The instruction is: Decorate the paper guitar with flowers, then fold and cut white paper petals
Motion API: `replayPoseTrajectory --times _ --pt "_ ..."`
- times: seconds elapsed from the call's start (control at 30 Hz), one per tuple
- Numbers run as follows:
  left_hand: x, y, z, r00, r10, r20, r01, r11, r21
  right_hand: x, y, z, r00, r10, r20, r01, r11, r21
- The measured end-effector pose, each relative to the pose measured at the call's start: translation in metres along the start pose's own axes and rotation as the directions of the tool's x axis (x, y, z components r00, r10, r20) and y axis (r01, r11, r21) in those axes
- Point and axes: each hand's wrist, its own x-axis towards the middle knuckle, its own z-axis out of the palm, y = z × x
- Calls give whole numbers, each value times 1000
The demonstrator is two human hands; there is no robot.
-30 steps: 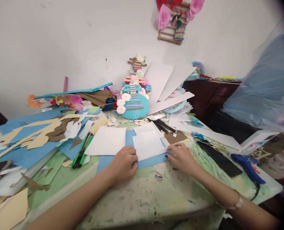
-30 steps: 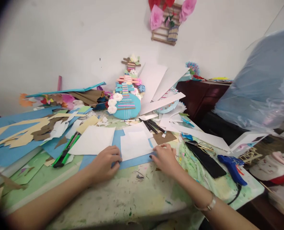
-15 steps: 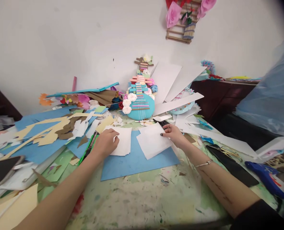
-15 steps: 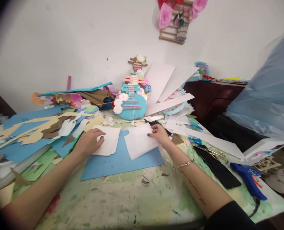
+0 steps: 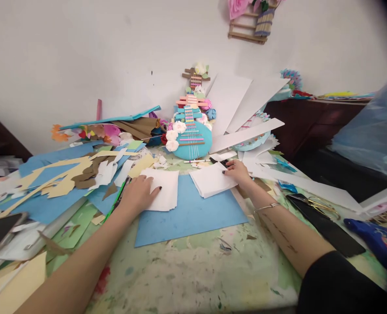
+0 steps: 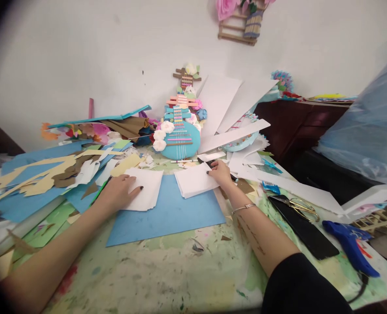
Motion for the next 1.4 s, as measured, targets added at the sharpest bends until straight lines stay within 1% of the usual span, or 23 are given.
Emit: replayPoseTrajectory --times 0.07,0.13,0.2,0.27,0.37,0.4,0.47,0.53,0.6,0.63,0.73,0.83,0.93,0.97,1.0,1.03,1.07,1.1,1.17,1.23,1.27,1.33,1.4 --pt "0 0 2 999 -35 25 35 999 20 -3 -1 -1 1000 -9 -12 9 999 -37" --pt "1 -1 4 997 -74 21 73 997 32 -6 -6 -3 999 -25 -25 23 997 -70" --pt "2 -4 7 997 -78 12 78 997 8 -10 -13 -7 997 -58 -51 53 994 -96" --pt "4 -7 7 998 -61 -6 60 996 -64 -16 -23 -11 989 -125 -85 114 986 -121" --pt "5 -11 -1 995 -35 -96 13 974 -225 -34 -39 -18 955 -287 -76 277 953 -127" --pt "4 -11 -6 992 3 -128 -40 956 -290 -43 -44 -19 939 -341 -57 333 937 -109" --pt "0 -6 -17 974 150 -170 -209 886 -415 -63 -53 -23 908 -418 -2 417 907 -55" --pt "-7 3 -26 929 328 -170 -369 793 -484 -84 -59 -25 879 -472 72 475 880 -18" --pt "-13 13 -30 897 420 -137 -432 768 -472 -104 -62 -27 854 -506 123 510 860 6" --pt "-16 18 -30 895 430 -119 -435 780 -450 -113 -62 -28 844 -515 148 518 855 19" --pt "-19 27 -25 904 419 -88 -415 808 -419 -131 -57 -29 834 -515 197 512 856 69" --pt "-17 29 -23 906 421 -50 -393 790 -471 -138 -47 -26 851 -481 211 462 877 135" --pt "-15 28 -25 936 353 -13 -295 761 -578 -142 -40 -21 878 -433 203 393 895 210" --pt "-16 29 -27 947 320 -13 -259 743 -616 -144 -39 -20 877 -437 199 392 892 227" --pt "-18 31 -29 956 290 -31 -241 725 -645 -146 -38 -20 865 -461 198 413 878 242" --pt "-20 35 -30 960 269 -73 -249 710 -659 -149 -39 -19 841 -503 200 451 855 255" --pt "-24 41 -32 957 254 -139 -281 700 -656 -152 -40 -19 804 -558 206 501 822 271" --pt "-29 50 -33 944 247 -221 -331 698 -635 -155 -41 -19 759 -614 215 551 782 290" --pt "-40 71 -32 882 246 -402 -450 690 -567 -161 -42 -19 679 -690 250 609 720 332" --pt "-52 95 -28 808 295 -511 -552 683 -479 -165 -41 -18 619 -720 314 620 693 367" --pt "-57 106 -25 773 342 -534 -596 680 -427 -166 -40 -16 597 -724 345 620 689 375" --pt "-64 122 -19 723 418 -550 -651 679 -340 -167 -37 -14 578 -715 393 620 698 360" --pt "-67 130 -15 714 449 -536 -664 678 -316 -164 -33 -13 606 -680 412 609 731 310"
